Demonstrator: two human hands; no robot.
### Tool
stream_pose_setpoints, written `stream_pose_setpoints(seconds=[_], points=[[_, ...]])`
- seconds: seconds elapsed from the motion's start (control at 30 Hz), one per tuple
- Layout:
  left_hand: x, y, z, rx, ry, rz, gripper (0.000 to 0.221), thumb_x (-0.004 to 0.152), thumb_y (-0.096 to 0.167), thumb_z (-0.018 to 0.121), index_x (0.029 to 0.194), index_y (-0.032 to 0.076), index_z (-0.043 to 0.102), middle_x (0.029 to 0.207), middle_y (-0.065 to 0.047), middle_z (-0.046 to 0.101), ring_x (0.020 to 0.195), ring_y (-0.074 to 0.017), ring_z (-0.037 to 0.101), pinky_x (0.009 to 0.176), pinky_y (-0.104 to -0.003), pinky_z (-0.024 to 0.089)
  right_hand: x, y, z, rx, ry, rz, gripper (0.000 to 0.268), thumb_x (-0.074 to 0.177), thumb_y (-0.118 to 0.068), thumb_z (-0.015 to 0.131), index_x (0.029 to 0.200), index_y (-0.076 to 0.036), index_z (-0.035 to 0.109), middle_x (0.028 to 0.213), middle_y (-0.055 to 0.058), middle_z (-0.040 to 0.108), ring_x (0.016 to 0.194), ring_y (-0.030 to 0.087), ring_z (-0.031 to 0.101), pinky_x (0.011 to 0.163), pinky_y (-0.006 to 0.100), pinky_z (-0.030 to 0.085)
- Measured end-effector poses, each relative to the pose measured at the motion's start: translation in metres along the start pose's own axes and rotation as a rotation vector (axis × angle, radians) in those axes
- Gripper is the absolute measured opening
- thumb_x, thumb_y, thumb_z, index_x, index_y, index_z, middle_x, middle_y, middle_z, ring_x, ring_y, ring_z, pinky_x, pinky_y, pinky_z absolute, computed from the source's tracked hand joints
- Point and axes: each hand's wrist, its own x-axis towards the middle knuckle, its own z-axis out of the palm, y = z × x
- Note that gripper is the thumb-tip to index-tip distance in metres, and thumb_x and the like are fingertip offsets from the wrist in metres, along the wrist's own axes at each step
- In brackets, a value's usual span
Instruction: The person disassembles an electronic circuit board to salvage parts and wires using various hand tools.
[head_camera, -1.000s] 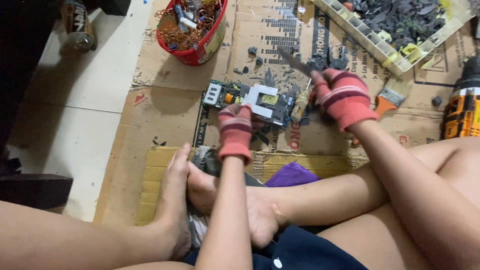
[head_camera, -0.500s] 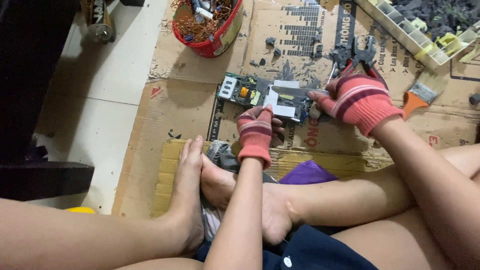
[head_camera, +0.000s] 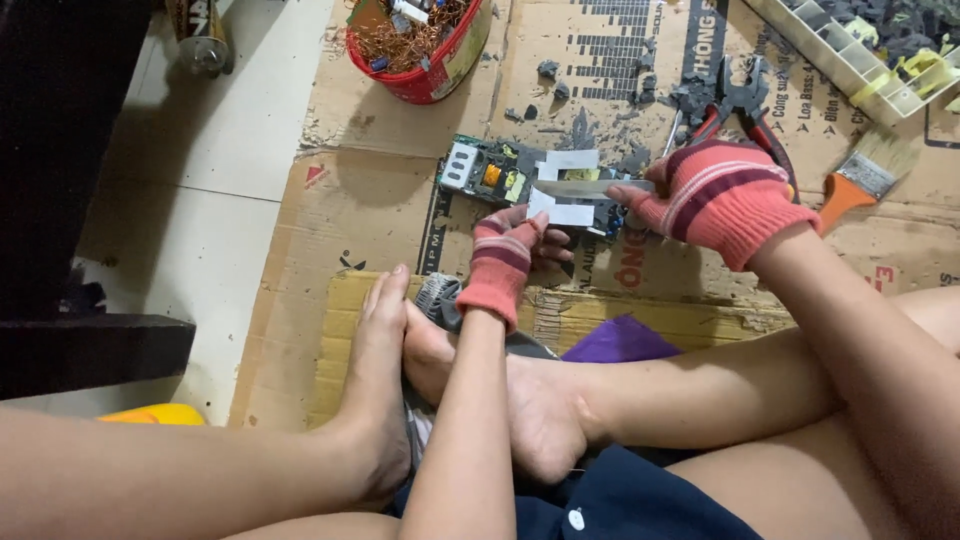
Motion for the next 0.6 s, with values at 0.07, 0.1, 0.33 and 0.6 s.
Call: stream_pose_setpoints(seconds=[0.07,0.1,0.33,0.6], points=[[0.004,-0.001,0.001,0.048,0.007,0.025,0.015,0.097,0.009,0.063,0.106,0.002,0.053,0.074,-0.021,0.072,0.049,-0.0301,0.068,0.042,-0.044,0.059,-0.001,0.001,0.003,0.013,0.004,-0.009,0.070,0.099,-0.076,0.031,0.103,-0.021,0.075,0.081,0.008,0.078,0.081,0.030,0.074,0.073,0.043,0.058],[0.006,-0.002,0.002,0.098,0.013,0.050,0.010,0.099,0.004,0.061,0.091,-0.002,0.058,0.066,-0.020,0.070,0.045,-0.0322,0.067,0.042,-0.044,0.059,-0.002,0.002,0.004,0.028,0.008,-0.017,0.070,0.098,-0.075,0.033,0.094,-0.020,0.075,0.076,0.008,0.076,0.077,0.031,0.072,0.072,0.042,0.055],[0.008,0.006,0.011,0.178,0.109,0.003,0.029,0.096,0.005,0.058,0.123,-0.002,0.051,0.067,-0.021,0.070,0.044,-0.0318,0.066,0.042,-0.042,0.057,-0.017,-0.003,-0.004,0.028,0.019,0.001,0.069,0.098,-0.076,0.033,0.096,-0.021,0.074,0.078,0.007,0.076,0.080,0.030,0.073,0.072,0.042,0.056],[0.027,-0.001,0.005,0.372,0.100,-0.010,0.029,0.085,0.008,0.055,0.108,-0.008,0.066,0.070,-0.027,0.071,0.058,-0.0386,0.074,0.051,-0.051,0.065,-0.031,-0.004,-0.008,0.258,0.081,-0.048,0.050,0.093,-0.054,0.053,0.112,-0.015,0.079,0.099,0.010,0.080,0.104,0.034,0.074,0.091,0.045,0.059]])
